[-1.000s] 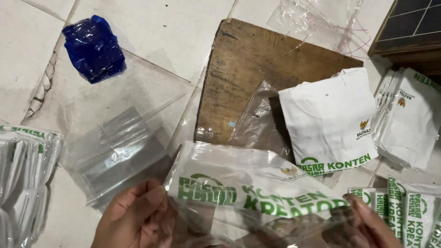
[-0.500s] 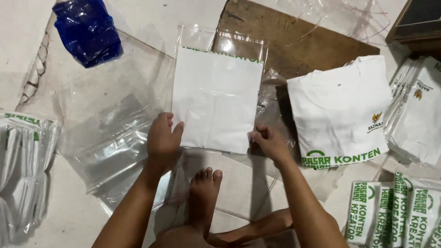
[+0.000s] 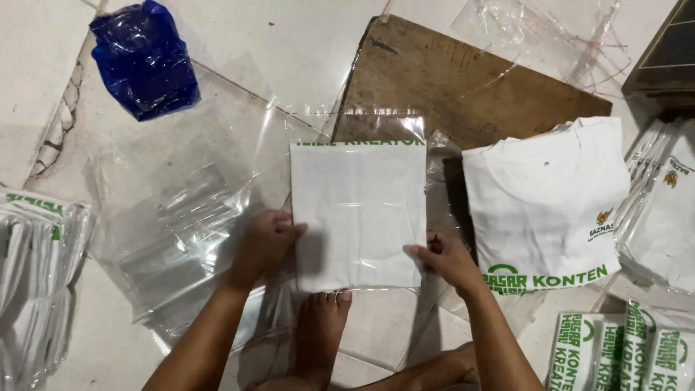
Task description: Folding white t-shirts and packaging them into clear plastic adhesive bags on the floor.
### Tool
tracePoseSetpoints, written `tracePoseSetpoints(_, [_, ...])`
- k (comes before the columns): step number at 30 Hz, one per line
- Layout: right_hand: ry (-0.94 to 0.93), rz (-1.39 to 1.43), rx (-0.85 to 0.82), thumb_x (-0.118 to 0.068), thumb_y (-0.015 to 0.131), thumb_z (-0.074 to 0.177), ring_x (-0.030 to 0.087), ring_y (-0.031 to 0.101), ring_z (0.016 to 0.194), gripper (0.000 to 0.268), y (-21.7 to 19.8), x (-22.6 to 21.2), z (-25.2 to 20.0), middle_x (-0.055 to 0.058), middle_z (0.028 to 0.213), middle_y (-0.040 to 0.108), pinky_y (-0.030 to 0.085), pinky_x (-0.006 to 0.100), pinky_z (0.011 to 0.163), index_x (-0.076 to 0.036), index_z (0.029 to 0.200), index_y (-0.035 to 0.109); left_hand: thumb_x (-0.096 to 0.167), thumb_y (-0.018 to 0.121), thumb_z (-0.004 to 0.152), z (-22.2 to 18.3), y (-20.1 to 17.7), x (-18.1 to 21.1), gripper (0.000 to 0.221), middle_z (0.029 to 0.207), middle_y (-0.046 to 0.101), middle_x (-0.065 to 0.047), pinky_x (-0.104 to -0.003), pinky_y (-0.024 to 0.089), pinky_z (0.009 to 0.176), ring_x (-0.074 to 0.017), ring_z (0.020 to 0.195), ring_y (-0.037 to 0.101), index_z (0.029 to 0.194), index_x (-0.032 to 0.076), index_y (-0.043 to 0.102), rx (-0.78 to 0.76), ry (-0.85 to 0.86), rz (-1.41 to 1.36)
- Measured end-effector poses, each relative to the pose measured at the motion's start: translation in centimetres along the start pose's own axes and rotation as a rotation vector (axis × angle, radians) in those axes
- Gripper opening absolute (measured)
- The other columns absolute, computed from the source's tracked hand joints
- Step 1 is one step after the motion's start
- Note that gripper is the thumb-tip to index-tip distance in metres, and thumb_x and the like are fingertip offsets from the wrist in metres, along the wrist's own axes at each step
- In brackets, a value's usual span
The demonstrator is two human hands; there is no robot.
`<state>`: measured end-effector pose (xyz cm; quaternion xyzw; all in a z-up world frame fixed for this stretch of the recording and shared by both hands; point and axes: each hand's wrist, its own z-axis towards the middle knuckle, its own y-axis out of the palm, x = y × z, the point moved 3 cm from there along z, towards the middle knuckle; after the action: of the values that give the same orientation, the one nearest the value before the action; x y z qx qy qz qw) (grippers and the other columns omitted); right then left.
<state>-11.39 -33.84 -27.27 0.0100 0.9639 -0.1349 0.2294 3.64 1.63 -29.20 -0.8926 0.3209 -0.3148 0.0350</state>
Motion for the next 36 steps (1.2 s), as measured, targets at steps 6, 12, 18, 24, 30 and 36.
tracePoseSetpoints(6, [-0.399,-0.111,0.252,-0.024,0.067,0.099,0.027,0.061,0.09,0.04,-0.2,-11.5,3.8,0.018,0.095,0.065,0.05,0.043,0.078,0.005,0.127,0.061,0.037,0.065,0.099,3.8,-3.2,9.9,0.047,0.112,0.072,-0.019,-0.044,0.058,0.083,-0.032,0.103,0.072,0.134,0.005,0.062,0.201,0.114,-0.018])
tracePoseSetpoints(12, [-0.527,-0.072,0.303,-0.025,0.07,0.1,0.019,0.06,0.086,0.029,-1.4,-17.4,11.3,0.009,0.091,0.067,0.049,0.035,0.077,-0.002,0.119,0.068,0.031,0.069,0.095,6.7,-3.5,12.4,0.027,0.086,0.072,-0.007,-0.035,0.058,0.064,-0.0201,0.076,0.072,0.111,0.009,0.074,0.194,0.179,-0.027])
tracePoseSetpoints(18, [-0.51,-0.169,0.348,-0.025,0.078,0.097,0.014,0.049,0.069,0.025,-3.1,-19.0,13.6,0.002,0.073,0.055,0.037,0.028,0.059,-0.006,0.086,0.064,0.024,0.073,0.095,6.7,-4.9,12.1,0.024,0.083,0.071,-0.012,-0.028,0.046,0.059,-0.0168,0.069,0.059,0.106,0.003,0.073,0.083,0.113,-0.233])
tracePoseSetpoints(24, [-0.893,-0.471,0.412,-0.016,0.074,0.102,0.04,0.066,0.087,0.02,2.8,-25.8,8.7,0.021,0.095,0.062,0.053,0.045,0.07,0.002,0.109,0.068,0.022,0.071,0.096,6.1,-6.2,13.8,0.03,0.09,0.074,-0.013,-0.023,0.049,0.058,-0.011,0.067,0.058,0.114,-0.001,0.07,0.027,0.178,-0.385])
tracePoseSetpoints(30, [-1.47,-0.836,0.151,-0.008,0.07,0.093,0.027,0.064,0.079,0.005,13.1,-29.8,7.7,0.005,0.087,0.062,0.05,0.036,0.065,-0.012,0.095,0.073,0.019,0.064,0.098,5.7,-6.7,15.3,0.023,0.082,0.075,-0.01,-0.021,0.048,0.051,-0.0067,0.053,0.055,0.108,0.0,0.073,0.1,0.253,-0.412])
tracePoseSetpoints(36, [-1.723,-0.963,0.264,-0.012,0.075,0.09,0.019,0.058,0.07,0.018,16.1,-30.2,8.1,0.0,0.078,0.06,0.046,0.03,0.058,-0.013,0.074,0.066,0.014,0.065,0.097,7.5,-6.1,13.9,0.018,0.074,0.072,-0.007,-0.022,0.044,0.049,-0.0052,0.052,0.051,0.101,0.001,0.076,0.115,0.347,-0.388])
